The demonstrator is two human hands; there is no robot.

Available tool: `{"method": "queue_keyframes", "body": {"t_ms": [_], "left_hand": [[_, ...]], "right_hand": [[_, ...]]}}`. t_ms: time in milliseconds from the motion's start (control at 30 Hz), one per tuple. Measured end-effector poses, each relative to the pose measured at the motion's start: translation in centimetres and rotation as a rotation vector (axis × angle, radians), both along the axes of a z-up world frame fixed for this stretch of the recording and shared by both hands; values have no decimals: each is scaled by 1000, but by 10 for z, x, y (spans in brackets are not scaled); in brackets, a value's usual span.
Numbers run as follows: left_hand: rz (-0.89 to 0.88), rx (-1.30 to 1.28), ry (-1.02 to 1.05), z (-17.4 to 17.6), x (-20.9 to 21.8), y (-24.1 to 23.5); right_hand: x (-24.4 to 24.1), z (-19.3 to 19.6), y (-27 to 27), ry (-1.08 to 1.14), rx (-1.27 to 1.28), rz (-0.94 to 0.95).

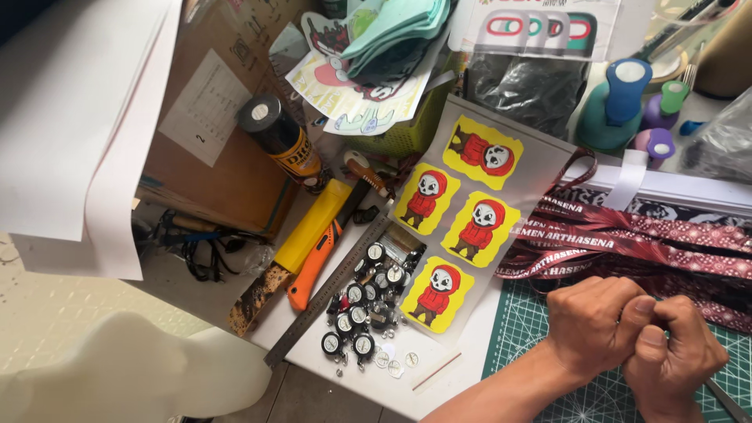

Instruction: The person uses yellow-handled scissors to cut a sheet of printed stickers featuring a cartoon character. They trim the edges and separate individual stickers from the sheet on a green cutting mat.

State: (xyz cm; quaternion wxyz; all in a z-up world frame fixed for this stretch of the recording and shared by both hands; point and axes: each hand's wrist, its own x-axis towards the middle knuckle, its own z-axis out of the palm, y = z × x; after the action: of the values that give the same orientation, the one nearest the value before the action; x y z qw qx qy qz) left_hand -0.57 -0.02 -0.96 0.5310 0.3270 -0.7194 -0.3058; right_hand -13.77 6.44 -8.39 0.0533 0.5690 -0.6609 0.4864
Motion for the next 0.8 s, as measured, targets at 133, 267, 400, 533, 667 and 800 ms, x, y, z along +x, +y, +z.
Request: {"method": "queue_keyframes", "body": {"t_ms": [133,267,400,533,667,800], "left_hand": [[21,-6,-34,-1,1,0],[23,-10,-37,1,1,1],[18,-32,1,2,0,-3],[53,-42,-46,5,1,-7],[88,-21,-29,9,4,-9],[115,-7,8,7,7,-11]], "right_hand": [[4,9,1,-20,24,23],[9,19,-3,-30,24,16],[10,24,-9,-28,0,6],[13,33,-16,-3,-17,4],[21,54,-16,24,-19,-10],[31,91,-31,-7,-42,-24]]}}
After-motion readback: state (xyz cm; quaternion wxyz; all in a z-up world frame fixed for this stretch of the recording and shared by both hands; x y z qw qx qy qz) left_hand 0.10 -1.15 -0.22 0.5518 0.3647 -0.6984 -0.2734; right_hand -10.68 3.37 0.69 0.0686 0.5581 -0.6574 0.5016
